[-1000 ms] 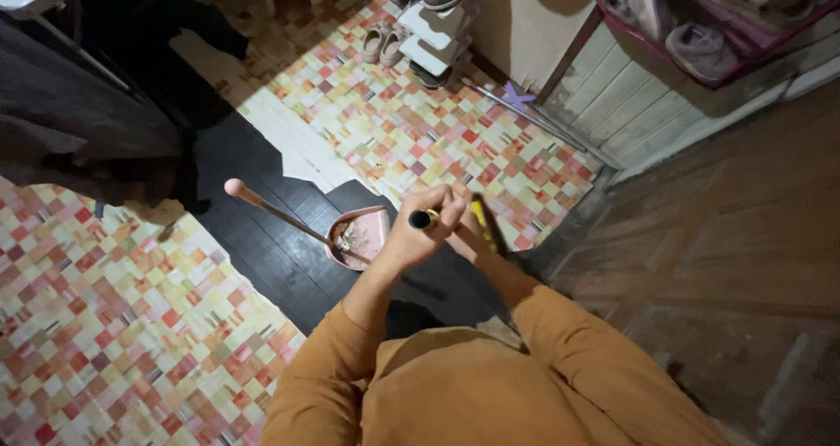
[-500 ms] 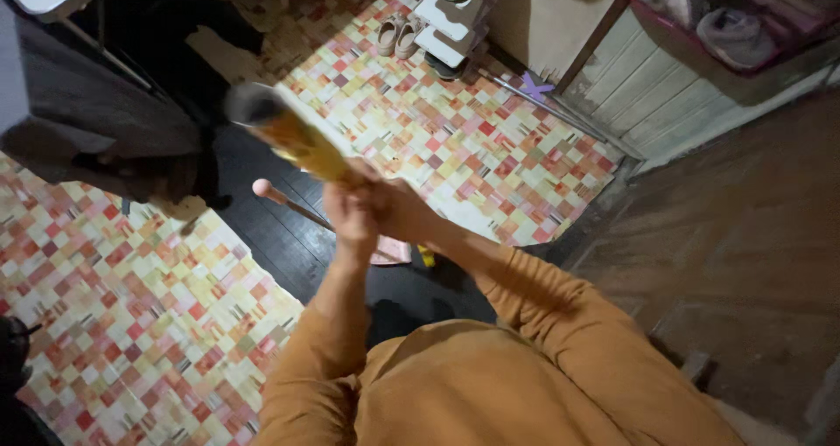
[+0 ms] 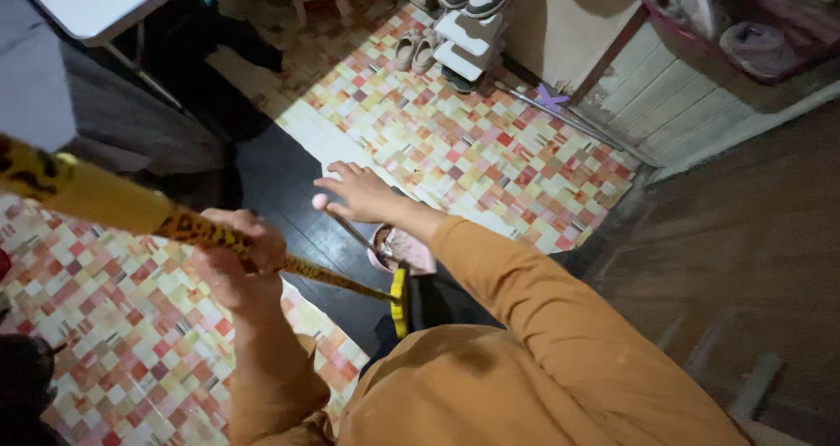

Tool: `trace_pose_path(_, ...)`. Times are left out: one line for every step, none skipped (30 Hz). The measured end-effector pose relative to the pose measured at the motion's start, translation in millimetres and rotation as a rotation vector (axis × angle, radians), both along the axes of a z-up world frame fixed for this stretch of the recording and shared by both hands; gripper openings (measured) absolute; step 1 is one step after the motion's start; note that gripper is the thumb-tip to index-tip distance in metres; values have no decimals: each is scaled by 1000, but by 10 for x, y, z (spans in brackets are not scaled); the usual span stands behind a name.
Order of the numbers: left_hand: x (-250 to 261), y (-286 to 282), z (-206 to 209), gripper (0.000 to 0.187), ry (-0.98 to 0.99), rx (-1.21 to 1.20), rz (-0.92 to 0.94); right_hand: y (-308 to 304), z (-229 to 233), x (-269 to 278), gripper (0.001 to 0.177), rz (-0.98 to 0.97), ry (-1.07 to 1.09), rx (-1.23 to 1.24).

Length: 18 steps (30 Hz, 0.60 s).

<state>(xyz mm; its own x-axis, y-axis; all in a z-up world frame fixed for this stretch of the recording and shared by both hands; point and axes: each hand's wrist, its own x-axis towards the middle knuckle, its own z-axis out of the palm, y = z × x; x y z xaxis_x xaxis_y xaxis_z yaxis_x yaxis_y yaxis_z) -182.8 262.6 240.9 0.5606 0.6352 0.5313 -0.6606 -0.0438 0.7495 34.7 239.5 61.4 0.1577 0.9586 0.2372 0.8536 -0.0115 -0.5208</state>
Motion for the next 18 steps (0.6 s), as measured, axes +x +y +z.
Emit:
trace_pose_path(-91, 91, 11, 60, 12, 1, -7, 120, -21, -83, 55, -27, -102, -37)
trace_pose_path(-187, 184, 24, 61, 24, 2, -13, 223, -40, -154, 59, -12, -181, -35)
trace_pose_path(-277, 270, 33, 61, 37, 3, -18, 328, -60, -233, 62, 5, -259, -33)
trace_pose_path(-344, 350, 32, 61, 36, 7, -34, 428, -93, -296, 66, 22, -337, -30)
trace_pose_path(-411, 430, 26, 62, 38, 10, -51, 508, -154, -349, 66, 44, -373, -60)
trace_pose_path(-469, 509, 15, 62, 40, 13, -69, 568, -239, -380, 65, 66, -410, -90)
trace_pose_path(-529, 576, 3, 62, 45, 18, -78, 613, -343, -400, 65, 89, -445, -121)
trace_pose_path(-584, 642, -10, 62, 50, 23, -88, 639, -465, -398, 61, 77, -470, -191)
trace_pose_path(-621, 705, -29, 63, 53, 27, -100, 633, -600, -368, 58, 62, -496, -263)
trace_pose_path(-650, 763, -47, 63, 51, 25, -110, 620, -742, -333, 55, 48, -521, -336)
trace_pose_path(-665, 824, -61, 63, 49, 25, -122, 600, -880, -278, 48, 19, -479, -322)
trace_pose_path(-671, 879, -71, 63, 46, 24, -135, 574, -1013, -214, 42, -10, -436, -307)
trace_pose_path(-634, 938, -84, 61, 29, 47, -113, 560, -1139, -173, 36, -39, -391, -295)
trace_pose_path(-563, 1004, -97, 60, 11, 69, -90, 569, -1216, -155, 30, -50, -371, -234)
trace_pose_path(-517, 1045, -109, 59, -7, 89, -69, 562, -1252, -144, 25, -61, -351, -175)
trace_pose_path(-517, 1056, -116, 60, 13, 102, -96, 547, -1278, -135, 20, -73, -332, -116)
trace_pose_path(-513, 1067, -125, 62, 28, 117, -122, 532, -1284, -96, 17, -104, -337, -93)
trace_pose_path(-502, 1088, -133, 63, 43, 131, -148, 502, -1279, -54, 17, -134, -341, -70)
